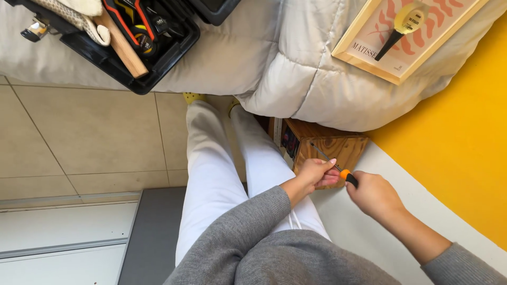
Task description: Repairing a small wooden shelf by removing a screw and hammering in a nail.
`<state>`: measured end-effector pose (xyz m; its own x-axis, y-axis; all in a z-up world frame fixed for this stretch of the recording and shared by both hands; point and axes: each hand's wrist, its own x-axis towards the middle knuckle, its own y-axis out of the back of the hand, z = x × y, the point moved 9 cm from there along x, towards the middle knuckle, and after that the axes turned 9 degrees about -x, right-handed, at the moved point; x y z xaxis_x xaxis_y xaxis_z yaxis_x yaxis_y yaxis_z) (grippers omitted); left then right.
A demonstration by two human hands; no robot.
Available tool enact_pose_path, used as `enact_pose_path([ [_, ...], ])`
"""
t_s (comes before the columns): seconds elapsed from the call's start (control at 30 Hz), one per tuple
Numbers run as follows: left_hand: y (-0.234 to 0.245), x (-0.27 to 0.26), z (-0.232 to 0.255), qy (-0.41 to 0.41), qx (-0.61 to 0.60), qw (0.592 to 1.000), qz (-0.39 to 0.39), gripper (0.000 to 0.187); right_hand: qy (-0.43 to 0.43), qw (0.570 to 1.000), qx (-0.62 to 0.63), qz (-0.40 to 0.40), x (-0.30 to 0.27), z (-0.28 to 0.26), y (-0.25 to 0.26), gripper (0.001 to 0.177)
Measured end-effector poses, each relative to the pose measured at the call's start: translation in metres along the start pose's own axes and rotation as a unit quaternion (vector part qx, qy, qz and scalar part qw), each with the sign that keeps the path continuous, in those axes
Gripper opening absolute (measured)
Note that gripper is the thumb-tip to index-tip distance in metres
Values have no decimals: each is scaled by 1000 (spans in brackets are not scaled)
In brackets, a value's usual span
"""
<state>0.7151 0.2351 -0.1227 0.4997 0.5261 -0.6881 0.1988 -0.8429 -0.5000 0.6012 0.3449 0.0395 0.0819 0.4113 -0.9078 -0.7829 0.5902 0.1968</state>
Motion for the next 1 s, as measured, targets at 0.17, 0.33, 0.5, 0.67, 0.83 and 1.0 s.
enact_pose_path([
  [0.17,-16,-9,8,7,-20,1000,-8,35,45,972,-232,-11,-3,-16,-18,22],
  [0.33,-19,14,-10,-8,-1,999,-35,31,115,943,-292,107,-4,1,-34,22],
  [0.5,-14,21,-30,-14,1,1000,-14,29,-223,643,683,-266,-31,42,-116,52],
  [0.67,-14,29,-14,-18,-33,999,-17,30,-186,613,712,-289,13,60,-122,31],
  [0.83,-18,28,-11,-14,-67,995,-77,34,-175,727,612,-260,5,39,-92,28],
  [1.0,-18,15,-12,26,-76,989,-124,31,-143,900,389,-136,4,49,-95,26],
])
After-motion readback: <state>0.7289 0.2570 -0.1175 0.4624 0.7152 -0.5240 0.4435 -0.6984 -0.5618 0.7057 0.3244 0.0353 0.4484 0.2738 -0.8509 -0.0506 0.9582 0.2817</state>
